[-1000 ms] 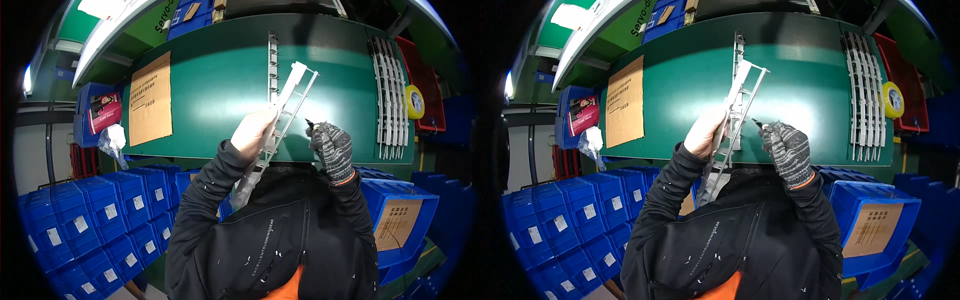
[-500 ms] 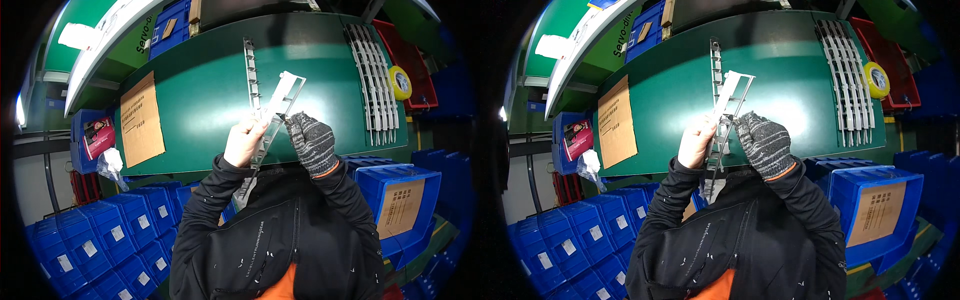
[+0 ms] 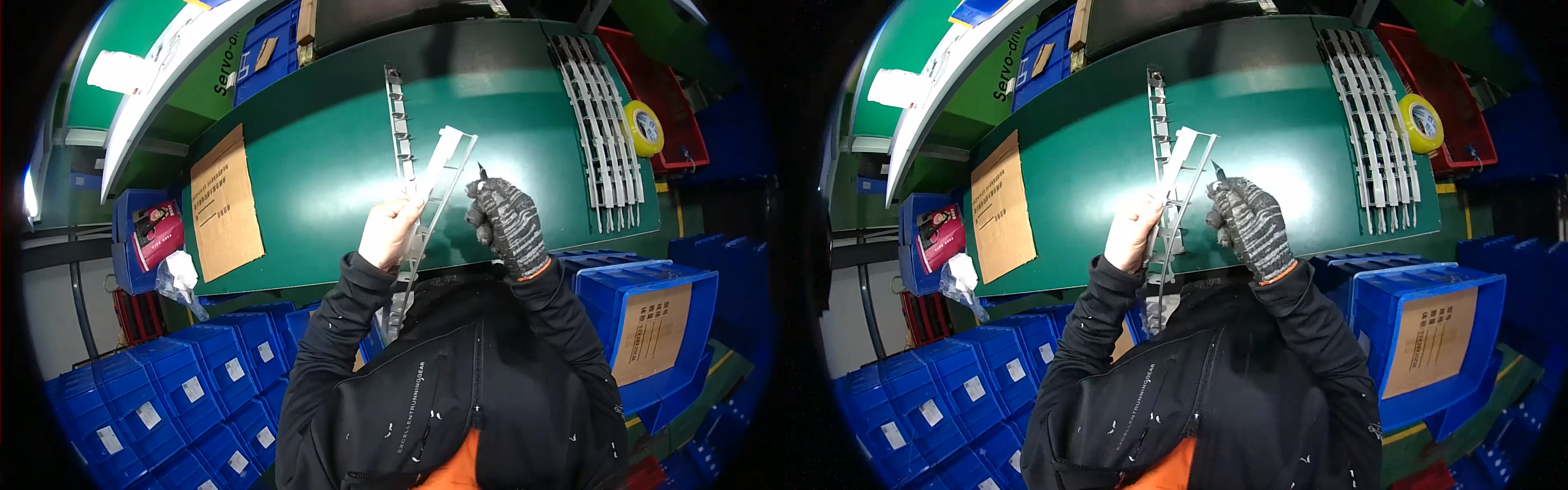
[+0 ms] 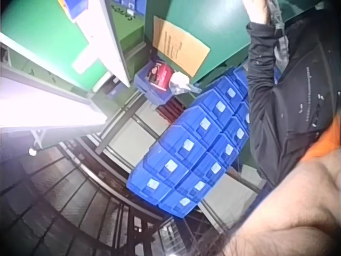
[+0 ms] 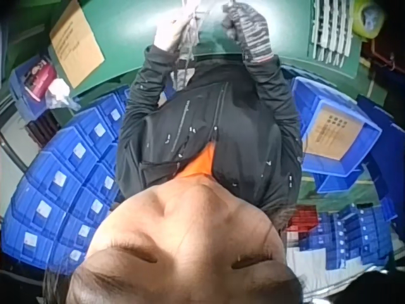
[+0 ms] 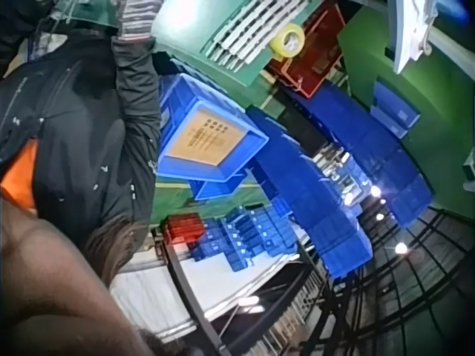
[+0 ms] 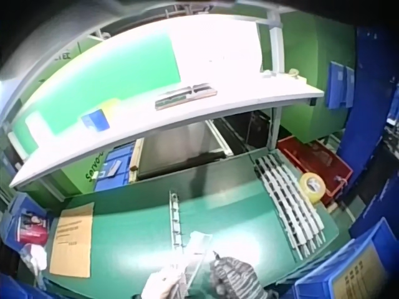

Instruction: The person takes plastic parts from a conveyor, trims their edges and tabs with a handheld blade, and stacks the finished components on the workbench.

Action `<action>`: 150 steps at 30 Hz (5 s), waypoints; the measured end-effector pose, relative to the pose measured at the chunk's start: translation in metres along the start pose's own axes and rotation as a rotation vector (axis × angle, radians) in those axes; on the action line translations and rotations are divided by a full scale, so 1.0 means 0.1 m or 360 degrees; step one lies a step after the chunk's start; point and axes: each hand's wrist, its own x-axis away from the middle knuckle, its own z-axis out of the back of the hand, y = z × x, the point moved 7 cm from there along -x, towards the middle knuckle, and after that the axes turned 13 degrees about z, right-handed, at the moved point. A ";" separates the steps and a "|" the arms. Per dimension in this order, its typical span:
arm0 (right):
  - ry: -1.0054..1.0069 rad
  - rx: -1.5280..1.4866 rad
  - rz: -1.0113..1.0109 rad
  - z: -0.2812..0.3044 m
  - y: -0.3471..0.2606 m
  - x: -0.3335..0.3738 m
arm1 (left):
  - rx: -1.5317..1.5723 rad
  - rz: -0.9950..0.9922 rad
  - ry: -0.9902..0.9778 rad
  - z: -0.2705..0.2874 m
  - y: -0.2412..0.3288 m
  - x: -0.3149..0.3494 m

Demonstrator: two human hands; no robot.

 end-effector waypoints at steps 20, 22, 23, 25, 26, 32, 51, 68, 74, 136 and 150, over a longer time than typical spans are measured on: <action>0.0477 0.0272 0.1289 0.35 -1.03 -0.21 | 0.0352 0.0388 -0.0316 0.36 -0.11 0.44; 0.0211 0.0392 0.0786 0.17 -0.53 -0.13 | 0.0627 0.0335 -0.0418 0.26 -0.16 0.40; 0.0000 0.0754 0.0683 0.07 -0.42 -0.06 | 0.0897 0.0283 -0.0525 0.19 -0.14 0.39; -0.0171 0.1196 0.0845 -0.09 -0.33 0.01 | 0.0932 0.0371 -0.0478 0.05 -0.07 0.38; -0.0234 0.1440 0.1034 -0.13 -0.34 0.01 | 0.1028 0.0427 -0.0550 -0.03 -0.08 0.38; -0.0735 0.1761 0.1043 -0.31 -0.14 0.19 | 0.1255 0.0660 -0.0522 -0.16 -0.11 0.31; -0.0529 0.1560 0.0786 -0.25 -0.10 0.08 | 0.0556 0.0083 -0.0113 -0.14 -0.09 0.19; 0.0266 0.1493 0.0426 0.59 0.70 -0.31 | -0.1238 -0.0421 0.0302 -0.59 -0.40 0.22; 0.0249 0.1851 0.0370 0.98 0.80 -0.34 | -0.1267 -0.0172 0.1009 0.29 -0.58 -0.12; 0.0272 0.2866 0.0269 1.50 0.11 -1.71 | -0.1097 -0.0454 0.1487 1.32 -0.27 0.99; -0.1909 0.2489 0.0721 -0.35 1.39 -0.28 | -0.0843 -0.0522 0.1814 1.36 -0.11 1.38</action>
